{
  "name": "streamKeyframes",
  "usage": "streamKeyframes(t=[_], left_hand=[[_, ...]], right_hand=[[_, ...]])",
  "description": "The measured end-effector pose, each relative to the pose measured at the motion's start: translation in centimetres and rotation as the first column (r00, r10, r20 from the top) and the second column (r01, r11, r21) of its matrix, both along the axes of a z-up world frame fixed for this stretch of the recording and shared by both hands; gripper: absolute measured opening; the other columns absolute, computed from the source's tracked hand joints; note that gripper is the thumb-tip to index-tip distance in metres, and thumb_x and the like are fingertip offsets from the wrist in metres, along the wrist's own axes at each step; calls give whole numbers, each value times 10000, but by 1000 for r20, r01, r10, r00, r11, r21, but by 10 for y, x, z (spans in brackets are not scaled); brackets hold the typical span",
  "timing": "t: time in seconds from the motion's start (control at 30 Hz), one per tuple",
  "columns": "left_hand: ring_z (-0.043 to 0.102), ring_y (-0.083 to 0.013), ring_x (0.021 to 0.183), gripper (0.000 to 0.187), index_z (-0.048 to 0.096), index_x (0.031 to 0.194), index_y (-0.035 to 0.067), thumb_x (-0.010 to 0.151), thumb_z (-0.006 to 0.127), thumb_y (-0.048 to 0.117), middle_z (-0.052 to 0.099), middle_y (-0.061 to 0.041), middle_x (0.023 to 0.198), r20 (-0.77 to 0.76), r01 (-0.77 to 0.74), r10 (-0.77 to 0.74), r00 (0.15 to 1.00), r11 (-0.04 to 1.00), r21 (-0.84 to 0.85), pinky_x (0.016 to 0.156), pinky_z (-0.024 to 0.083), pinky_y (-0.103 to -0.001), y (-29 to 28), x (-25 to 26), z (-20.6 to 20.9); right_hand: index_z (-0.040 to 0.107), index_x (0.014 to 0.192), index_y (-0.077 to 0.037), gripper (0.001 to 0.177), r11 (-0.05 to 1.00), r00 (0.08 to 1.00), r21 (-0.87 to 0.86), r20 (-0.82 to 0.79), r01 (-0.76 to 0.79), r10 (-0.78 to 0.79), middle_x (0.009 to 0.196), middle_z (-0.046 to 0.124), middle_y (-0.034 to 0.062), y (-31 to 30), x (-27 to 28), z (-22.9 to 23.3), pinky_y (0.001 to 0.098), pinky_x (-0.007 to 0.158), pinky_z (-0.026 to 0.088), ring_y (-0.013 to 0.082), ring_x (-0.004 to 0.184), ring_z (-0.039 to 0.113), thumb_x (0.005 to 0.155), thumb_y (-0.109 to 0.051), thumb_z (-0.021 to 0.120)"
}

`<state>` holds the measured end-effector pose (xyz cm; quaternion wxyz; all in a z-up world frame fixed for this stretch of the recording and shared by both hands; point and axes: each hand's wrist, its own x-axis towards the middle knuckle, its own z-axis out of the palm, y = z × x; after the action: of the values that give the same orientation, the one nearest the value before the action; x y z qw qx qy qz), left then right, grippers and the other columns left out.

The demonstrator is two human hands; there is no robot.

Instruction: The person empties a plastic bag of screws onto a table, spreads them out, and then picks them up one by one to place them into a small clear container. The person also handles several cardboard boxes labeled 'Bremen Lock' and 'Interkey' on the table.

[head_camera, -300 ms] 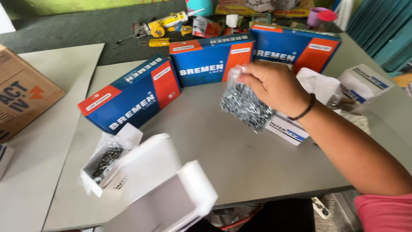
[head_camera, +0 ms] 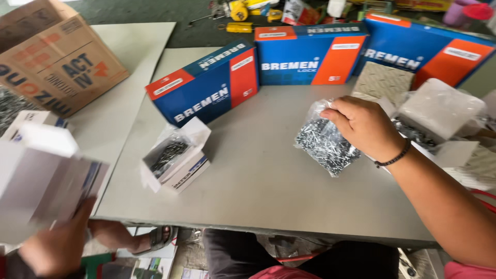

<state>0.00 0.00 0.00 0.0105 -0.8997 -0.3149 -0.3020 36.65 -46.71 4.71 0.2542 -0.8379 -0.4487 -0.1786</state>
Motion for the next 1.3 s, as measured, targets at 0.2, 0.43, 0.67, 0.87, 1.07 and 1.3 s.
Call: streamKeyframes(t=[0.2,0.43,0.67,0.87,1.07,1.3], left_hand=[[690,-404,1038,712,718,1246,22,786,819,556,737,-182,1173,143,28,25,989,935,-355,861,533,-517,21,67,-58],[699,-390,942,650,734,1169,72,822,737,622,759,-132,995,-32,-99,94,995,916,-390,789,534,-475,8,86,-90],[647,-376,1040,673,681,1152,-95,753,815,430,696,-257,1117,190,-16,111,976,898,-440,922,457,-465,-34,51,-28],[560,-374,1219,782,414,1446,-173,818,846,-2,558,-316,1375,550,257,67,832,833,-489,1004,471,-463,-105,42,37],[542,-217,1286,810,545,1338,33,667,854,367,617,-117,1349,482,558,-368,795,757,-341,1170,347,-353,-159,127,40],[492,-481,1344,953,498,1422,-50,599,938,143,558,-307,1395,585,881,-665,465,280,-382,1139,411,-573,-240,323,26]], right_hand=[[605,869,-28,220,999,1000,21,6,-27,27,848,682,62,0,-12,-12,365,694,477,241,760,643,1014,-191,641],[623,887,-54,211,1000,1000,-11,17,8,-8,854,683,50,-12,-24,-14,371,680,487,233,772,647,998,-234,642],[625,890,-68,206,1000,1000,6,29,11,-12,870,676,34,-18,-29,-24,370,691,487,228,801,642,994,-246,632],[634,919,-62,176,1000,1000,2,25,18,-18,908,679,31,-28,-25,-27,373,688,505,214,844,655,992,-222,631],[633,926,-48,176,999,997,29,70,17,-19,890,664,54,-36,-32,-30,379,712,515,231,832,653,984,-213,645],[705,927,-106,192,991,995,114,62,74,-81,766,692,46,-38,-55,-27,363,616,572,294,774,711,970,-290,671]])
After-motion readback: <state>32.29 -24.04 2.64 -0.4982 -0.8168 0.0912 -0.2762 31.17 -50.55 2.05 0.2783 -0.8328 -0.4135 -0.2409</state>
